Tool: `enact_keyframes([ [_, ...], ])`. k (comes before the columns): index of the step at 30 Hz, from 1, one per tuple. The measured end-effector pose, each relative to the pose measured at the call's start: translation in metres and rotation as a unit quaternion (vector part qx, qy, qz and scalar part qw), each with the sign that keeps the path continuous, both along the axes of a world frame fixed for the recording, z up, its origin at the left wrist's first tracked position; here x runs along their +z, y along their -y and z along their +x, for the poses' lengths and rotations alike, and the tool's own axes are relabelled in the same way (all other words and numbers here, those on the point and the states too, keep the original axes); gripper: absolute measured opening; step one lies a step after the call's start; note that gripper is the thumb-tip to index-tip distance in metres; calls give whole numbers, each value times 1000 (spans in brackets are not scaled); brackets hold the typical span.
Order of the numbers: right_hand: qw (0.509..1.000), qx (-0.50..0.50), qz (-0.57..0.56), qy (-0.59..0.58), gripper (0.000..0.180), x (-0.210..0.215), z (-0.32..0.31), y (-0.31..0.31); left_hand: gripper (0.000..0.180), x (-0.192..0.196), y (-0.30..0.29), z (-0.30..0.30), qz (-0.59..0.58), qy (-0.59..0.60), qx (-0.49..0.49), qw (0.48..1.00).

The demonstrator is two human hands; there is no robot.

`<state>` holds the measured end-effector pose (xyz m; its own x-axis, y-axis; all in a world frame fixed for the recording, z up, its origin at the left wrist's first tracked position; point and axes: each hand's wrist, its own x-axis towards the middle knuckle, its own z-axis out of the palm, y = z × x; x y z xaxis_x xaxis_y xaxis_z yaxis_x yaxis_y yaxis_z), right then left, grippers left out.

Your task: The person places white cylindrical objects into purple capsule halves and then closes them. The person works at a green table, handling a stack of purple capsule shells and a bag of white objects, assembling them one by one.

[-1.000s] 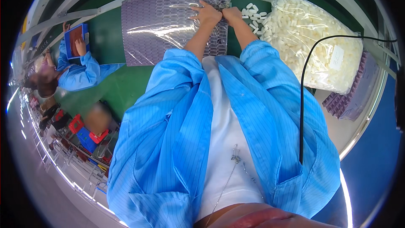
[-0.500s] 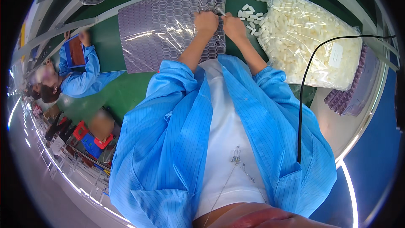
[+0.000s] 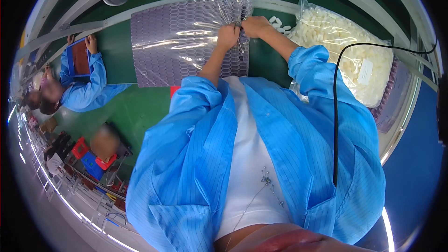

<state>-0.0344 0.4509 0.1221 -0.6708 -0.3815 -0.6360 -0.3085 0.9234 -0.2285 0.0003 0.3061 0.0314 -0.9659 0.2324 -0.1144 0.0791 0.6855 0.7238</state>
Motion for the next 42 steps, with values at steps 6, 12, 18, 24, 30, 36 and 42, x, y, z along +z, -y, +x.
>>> enact_keyframes([
  [6,998,49,40,16,30,23,-18,-1,28,-3,7,-2,26,12,-9,1000],
  [12,990,95,86,51,30,29,-36,18,27,-6,5,-1,67,29,-1,997],
  [18,985,141,88,49,27,21,-41,35,27,-7,5,1,92,23,9,996],
  [24,991,90,79,52,25,10,-29,41,28,6,9,3,203,165,62,963],
  [30,995,-99,23,-8,27,-11,17,9,26,-3,4,17,332,227,147,903],
  [36,964,-263,-15,-41,28,-2,37,-8,10,24,8,-1,-35,-17,-1,999],
  [42,938,-327,-52,-98,27,-19,49,-2,31,49,6,-48,-169,-201,-264,928],
])
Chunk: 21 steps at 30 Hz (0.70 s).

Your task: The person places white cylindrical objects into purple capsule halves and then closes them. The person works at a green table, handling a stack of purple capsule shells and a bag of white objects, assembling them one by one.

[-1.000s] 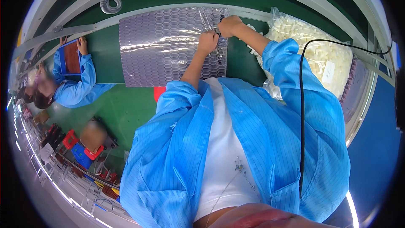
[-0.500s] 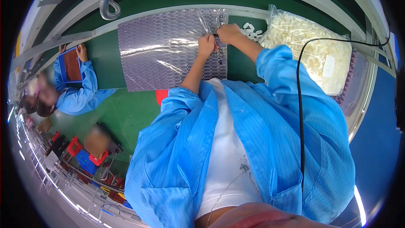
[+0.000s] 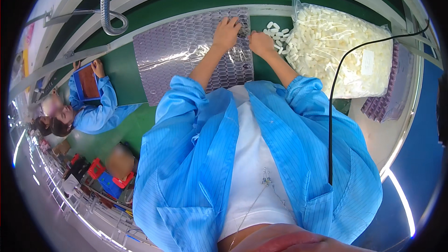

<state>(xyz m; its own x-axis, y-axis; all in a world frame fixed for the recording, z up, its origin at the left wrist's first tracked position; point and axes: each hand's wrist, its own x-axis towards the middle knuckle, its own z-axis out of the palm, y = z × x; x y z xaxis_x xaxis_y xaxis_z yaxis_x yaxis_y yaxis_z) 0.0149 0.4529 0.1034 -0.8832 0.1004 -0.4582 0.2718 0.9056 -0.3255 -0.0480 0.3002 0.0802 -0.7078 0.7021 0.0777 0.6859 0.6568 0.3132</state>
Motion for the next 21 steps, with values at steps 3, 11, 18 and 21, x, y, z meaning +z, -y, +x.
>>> enact_keyframes([
  [3,1000,-21,-5,22,26,3,0,7,39,7,0,-8,-16,30,-58,998],
  [11,992,-113,-49,-11,27,-2,3,6,49,19,-20,14,-141,75,242,957],
  [18,957,100,-81,-261,17,-44,-18,4,38,0,-23,27,-146,241,307,909],
  [21,935,273,-36,-223,19,-38,-36,-4,30,-24,-18,34,-61,212,308,925],
])
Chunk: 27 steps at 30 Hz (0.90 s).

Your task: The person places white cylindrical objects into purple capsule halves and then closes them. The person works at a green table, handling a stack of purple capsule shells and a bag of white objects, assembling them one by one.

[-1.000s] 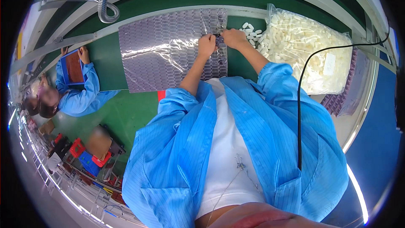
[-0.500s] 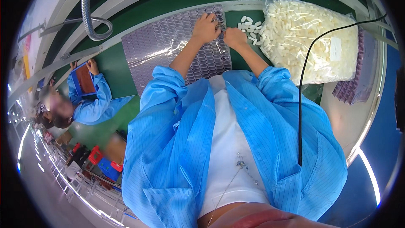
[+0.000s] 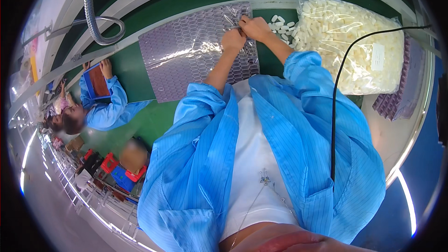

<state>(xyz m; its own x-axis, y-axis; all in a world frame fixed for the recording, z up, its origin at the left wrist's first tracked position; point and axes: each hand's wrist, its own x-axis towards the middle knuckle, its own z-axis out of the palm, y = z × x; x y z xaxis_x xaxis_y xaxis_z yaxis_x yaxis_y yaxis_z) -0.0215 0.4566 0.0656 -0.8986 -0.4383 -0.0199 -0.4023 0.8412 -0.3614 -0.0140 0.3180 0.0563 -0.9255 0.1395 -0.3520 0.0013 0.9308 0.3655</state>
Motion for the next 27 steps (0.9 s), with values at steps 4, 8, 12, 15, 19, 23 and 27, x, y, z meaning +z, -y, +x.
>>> enact_keyframes([
  [4,999,41,8,29,16,-2,-17,-7,24,-10,5,12,92,-68,-3,993],
  [8,987,-112,-87,71,19,-12,-24,-10,27,-3,21,33,155,-97,32,983],
  [12,965,-188,-164,75,18,-19,-16,-3,29,-7,10,32,176,-19,218,960],
  [15,969,-183,-157,59,16,-10,-3,3,25,-11,13,35,147,-89,146,974],
  [19,971,-200,-128,32,16,1,0,2,17,14,10,23,127,-261,-55,955],
  [23,977,-148,-149,27,25,-4,-4,9,26,31,35,6,141,-264,-303,905],
  [27,995,-63,-54,59,26,-5,-18,17,28,15,42,-11,122,-224,-376,891],
])
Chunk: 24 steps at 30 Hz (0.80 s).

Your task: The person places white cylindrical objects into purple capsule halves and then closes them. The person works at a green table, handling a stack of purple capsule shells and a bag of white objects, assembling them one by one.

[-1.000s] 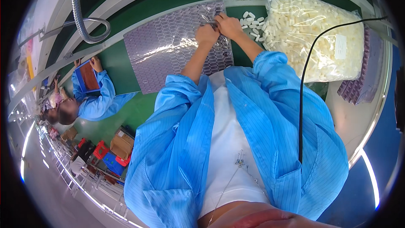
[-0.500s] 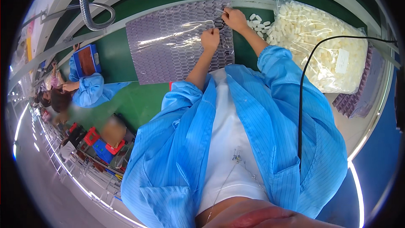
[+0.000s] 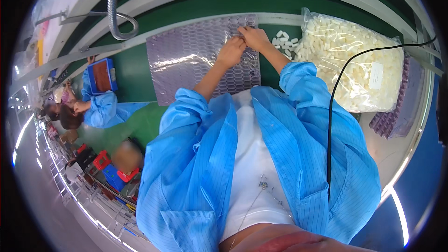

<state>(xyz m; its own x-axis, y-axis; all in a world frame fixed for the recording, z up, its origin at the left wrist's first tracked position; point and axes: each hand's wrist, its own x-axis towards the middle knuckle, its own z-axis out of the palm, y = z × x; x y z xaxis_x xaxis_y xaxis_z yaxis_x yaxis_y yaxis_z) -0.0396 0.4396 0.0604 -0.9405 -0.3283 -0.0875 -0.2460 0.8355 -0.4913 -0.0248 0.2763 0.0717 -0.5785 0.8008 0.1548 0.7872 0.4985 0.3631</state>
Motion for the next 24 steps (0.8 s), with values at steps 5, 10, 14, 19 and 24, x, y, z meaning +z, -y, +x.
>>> enact_keyframes([
  [5,994,-65,-39,80,19,-1,-14,-2,21,20,-10,7,-6,33,19,999],
  [10,960,-236,-100,115,25,-7,-24,7,18,21,-16,31,-60,46,131,989],
  [14,934,-300,-76,177,25,-3,-25,10,13,30,-21,44,-65,59,174,981],
  [19,959,-242,-49,140,26,-4,-14,9,14,25,-2,10,-11,192,146,970],
  [24,984,-161,-25,66,24,7,-8,0,17,20,22,-32,-25,45,-30,998],
])
